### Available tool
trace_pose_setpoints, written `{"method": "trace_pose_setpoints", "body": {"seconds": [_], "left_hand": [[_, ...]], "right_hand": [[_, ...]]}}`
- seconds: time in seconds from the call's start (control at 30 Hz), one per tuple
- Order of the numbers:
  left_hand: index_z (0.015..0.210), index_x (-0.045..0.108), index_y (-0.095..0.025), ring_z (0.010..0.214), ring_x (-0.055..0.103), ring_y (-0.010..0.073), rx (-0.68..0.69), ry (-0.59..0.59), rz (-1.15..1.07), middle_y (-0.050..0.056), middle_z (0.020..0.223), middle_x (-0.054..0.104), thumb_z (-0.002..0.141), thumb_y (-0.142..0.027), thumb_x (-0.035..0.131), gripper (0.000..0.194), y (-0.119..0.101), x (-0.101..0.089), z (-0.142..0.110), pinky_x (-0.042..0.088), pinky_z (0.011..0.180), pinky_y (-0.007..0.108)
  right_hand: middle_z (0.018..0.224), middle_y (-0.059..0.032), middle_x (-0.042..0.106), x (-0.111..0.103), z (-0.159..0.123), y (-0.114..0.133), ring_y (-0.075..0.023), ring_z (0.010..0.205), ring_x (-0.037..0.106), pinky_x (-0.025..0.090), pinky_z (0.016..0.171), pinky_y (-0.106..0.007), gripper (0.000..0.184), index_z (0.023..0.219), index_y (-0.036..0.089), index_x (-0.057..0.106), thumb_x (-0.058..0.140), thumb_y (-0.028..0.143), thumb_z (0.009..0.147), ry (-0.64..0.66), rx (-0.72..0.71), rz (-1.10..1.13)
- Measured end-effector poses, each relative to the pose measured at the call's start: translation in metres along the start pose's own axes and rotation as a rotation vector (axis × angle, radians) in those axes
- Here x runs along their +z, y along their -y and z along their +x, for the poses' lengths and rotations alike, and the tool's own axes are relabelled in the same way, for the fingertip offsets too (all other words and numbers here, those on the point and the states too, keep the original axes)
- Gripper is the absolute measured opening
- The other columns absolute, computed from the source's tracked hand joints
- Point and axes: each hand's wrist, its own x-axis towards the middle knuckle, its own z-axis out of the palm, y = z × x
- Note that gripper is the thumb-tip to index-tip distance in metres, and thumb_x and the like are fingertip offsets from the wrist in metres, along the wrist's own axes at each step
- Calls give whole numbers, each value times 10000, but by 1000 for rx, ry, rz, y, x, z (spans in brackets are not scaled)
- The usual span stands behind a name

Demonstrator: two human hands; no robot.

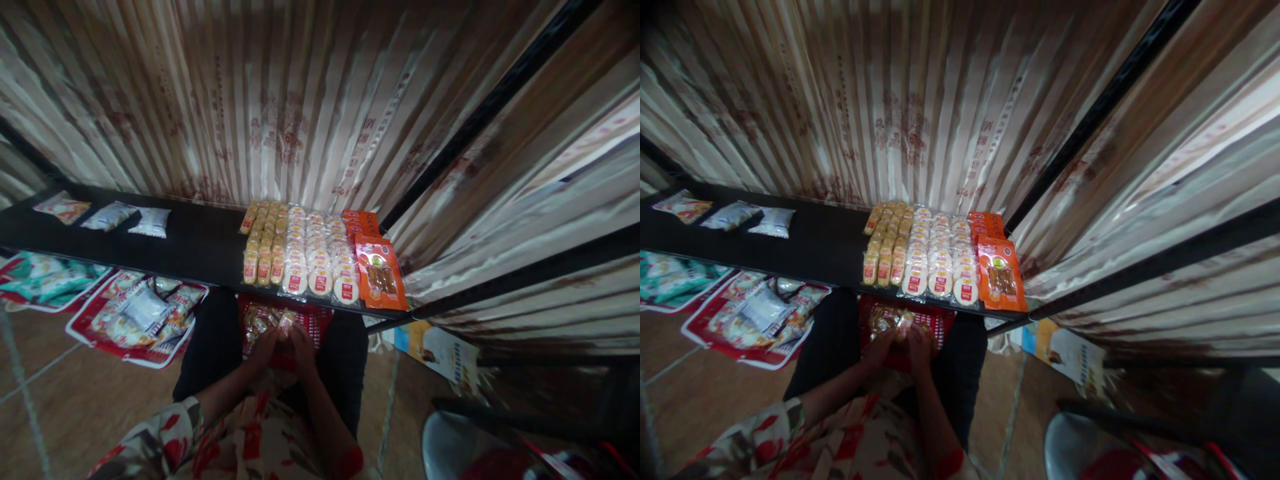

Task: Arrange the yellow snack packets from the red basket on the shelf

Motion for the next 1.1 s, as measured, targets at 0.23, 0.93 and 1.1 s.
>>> {"method": "trace_pose_setpoints", "body": {"seconds": [0.23, 0.93, 1.1], "left_hand": [[894, 533, -180, 822, 581, 172, -1, -31, -64, 50, 913, 639, 806, -310, 373, 224, -7, 2, -5, 455, 760, 277], [808, 503, -188, 846, 567, 180, 0, -101, -197, 53, 883, 610, 777, -363, 416, 198, 10, 5, -2, 464, 783, 300], [836, 535, -165, 903, 576, 195, -21, -107, -132, 91, 956, 626, 812, -346, 362, 251, 17, 9, 2, 458, 848, 318]], "right_hand": [[828, -79, 711, 2, -3, -1, -234, 780, 664, 534, 699, -344, 374, 819, 193, 627, 624, 480, 581, -53, 50, 42], [878, -61, 688, 0, -24, 25, -217, 820, 635, 504, 760, -348, 220, 816, 217, 622, 505, 375, 718, 5, -155, -161], [946, -58, 689, 0, -31, 36, -215, 884, 623, 490, 806, -343, 246, 858, 222, 659, 483, 359, 755, 40, -211, -208]]}}
